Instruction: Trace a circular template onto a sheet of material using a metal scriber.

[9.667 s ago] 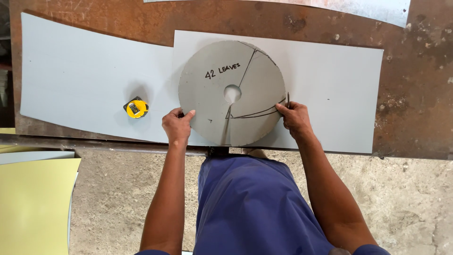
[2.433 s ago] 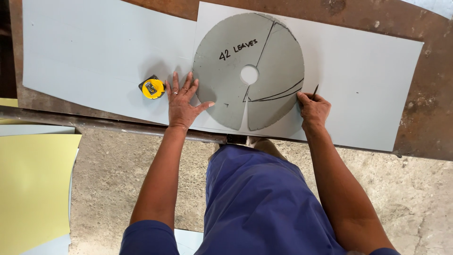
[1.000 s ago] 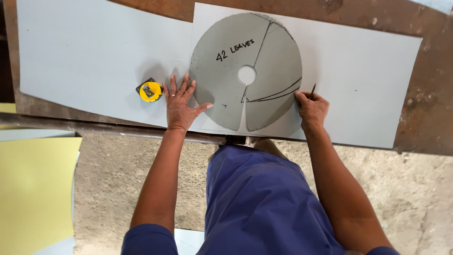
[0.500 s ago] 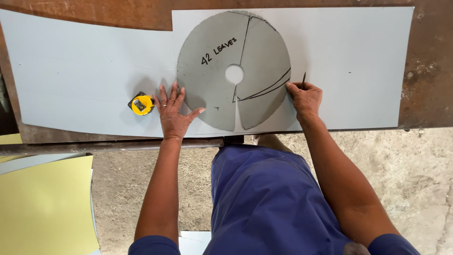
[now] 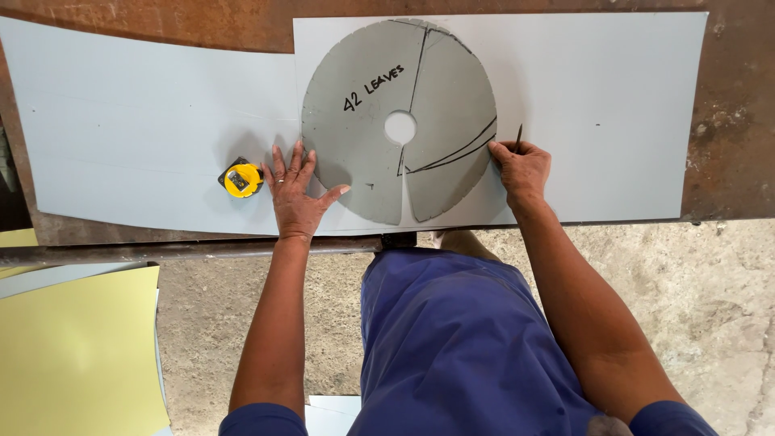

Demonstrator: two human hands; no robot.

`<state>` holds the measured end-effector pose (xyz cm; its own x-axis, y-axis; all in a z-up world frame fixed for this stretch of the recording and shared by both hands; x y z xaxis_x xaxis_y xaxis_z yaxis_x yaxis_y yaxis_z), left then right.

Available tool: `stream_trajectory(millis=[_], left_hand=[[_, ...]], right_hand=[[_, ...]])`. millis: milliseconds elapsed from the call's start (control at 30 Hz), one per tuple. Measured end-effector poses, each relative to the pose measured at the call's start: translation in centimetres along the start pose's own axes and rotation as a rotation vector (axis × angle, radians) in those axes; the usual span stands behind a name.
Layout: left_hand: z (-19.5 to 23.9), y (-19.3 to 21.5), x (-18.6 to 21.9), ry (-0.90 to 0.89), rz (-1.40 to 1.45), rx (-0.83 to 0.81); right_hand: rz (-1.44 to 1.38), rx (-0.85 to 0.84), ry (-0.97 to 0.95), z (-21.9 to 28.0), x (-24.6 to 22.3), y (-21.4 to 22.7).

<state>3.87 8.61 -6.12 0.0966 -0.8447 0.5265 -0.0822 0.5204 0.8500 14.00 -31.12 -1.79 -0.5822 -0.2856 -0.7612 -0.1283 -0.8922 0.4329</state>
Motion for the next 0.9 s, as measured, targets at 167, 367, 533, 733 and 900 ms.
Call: stream_trajectory(millis=[167,367,533,733,900], left_hand=[[0.11,-0.11,-0.16,-0.015,0.003,0.016],[0.11,-0.07,-0.09,-0.007,0.008,0.017],[0.1,0.26,0.23,-0.007,0.006,0.012],[0.1,0.14,0.14,-0.008,0.024,0.025],[0.09,0.19,0.28,-0.001,0.032,0.024]], right_hand=[[-0.018,-0.006,0.015,-0.06,0.17,-0.04],[-0.003,-0.005,0.004,0.21,-0.23,0.0],[-0.023,-0.013,-0.004,0.02,0.09,-0.05],[-0.016,-0.008,0.007,-0.12,0.28,-0.06],[0.009,-0.003,-0.001,0.02,0.04,-0.02]])
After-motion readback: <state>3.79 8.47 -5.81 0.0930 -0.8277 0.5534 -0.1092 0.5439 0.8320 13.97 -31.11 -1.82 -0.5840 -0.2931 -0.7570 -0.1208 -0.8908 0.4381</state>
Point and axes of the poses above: each hand's wrist, its own z-axis away from the middle knuckle, its own y-axis out of the back of the hand, x = y × z, the point moved 1 cm from there along -z, towards the middle knuckle, and after that the axes turned 6 degrees about z, right-handed, at the moved point
